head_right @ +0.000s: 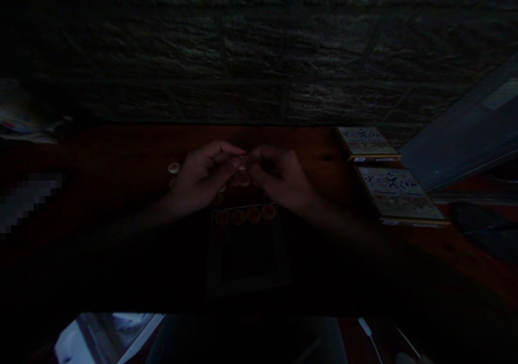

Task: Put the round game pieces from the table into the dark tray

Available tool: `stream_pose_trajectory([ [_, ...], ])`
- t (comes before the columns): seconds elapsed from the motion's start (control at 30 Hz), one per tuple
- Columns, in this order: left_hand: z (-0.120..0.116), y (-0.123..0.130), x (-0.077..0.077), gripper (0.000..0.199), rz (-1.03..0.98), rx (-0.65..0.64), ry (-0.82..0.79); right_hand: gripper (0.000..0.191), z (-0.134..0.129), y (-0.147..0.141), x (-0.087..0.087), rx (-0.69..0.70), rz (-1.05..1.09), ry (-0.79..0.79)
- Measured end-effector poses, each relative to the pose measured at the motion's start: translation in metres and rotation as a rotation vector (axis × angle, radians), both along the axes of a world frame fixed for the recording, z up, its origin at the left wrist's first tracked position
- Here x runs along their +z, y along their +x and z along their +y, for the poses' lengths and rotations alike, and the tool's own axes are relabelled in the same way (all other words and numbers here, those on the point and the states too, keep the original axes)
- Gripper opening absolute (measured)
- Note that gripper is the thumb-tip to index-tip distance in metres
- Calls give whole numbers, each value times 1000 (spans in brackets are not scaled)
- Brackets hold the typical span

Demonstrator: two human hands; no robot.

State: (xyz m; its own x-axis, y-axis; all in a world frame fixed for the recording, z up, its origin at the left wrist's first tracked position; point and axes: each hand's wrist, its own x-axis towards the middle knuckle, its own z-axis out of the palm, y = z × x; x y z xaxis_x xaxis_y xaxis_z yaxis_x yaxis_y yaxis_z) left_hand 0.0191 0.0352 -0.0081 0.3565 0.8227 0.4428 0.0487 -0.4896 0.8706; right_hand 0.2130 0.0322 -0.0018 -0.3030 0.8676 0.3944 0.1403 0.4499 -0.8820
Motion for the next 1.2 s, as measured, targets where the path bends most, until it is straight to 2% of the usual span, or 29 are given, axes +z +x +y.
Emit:
stream_pose_trajectory([
  [0.1, 0, 0, -1, 13, 9, -40, 35, 45, 1, 1, -2, -9, 4, 3],
  [0.23, 0, 1, -1, 19, -1, -67, 88, 48, 1, 2, -3, -28, -29, 4],
  [0.6, -3, 0, 3, 11, 26, -32, 82, 47, 0, 1, -2, -16, -34, 40],
  [0.77, -3, 1, 6, 11, -7, -40, -10, 47, 0, 2, -2, -17, -15, 10],
  [1.0, 1, 1, 4, 26, -165, -60, -204, 47, -1, 0, 3, -29, 31, -71],
  [1.2, 2, -1, 5, 26, -184, -71, -223, 41, 2, 0, -1, 38, 63, -27],
])
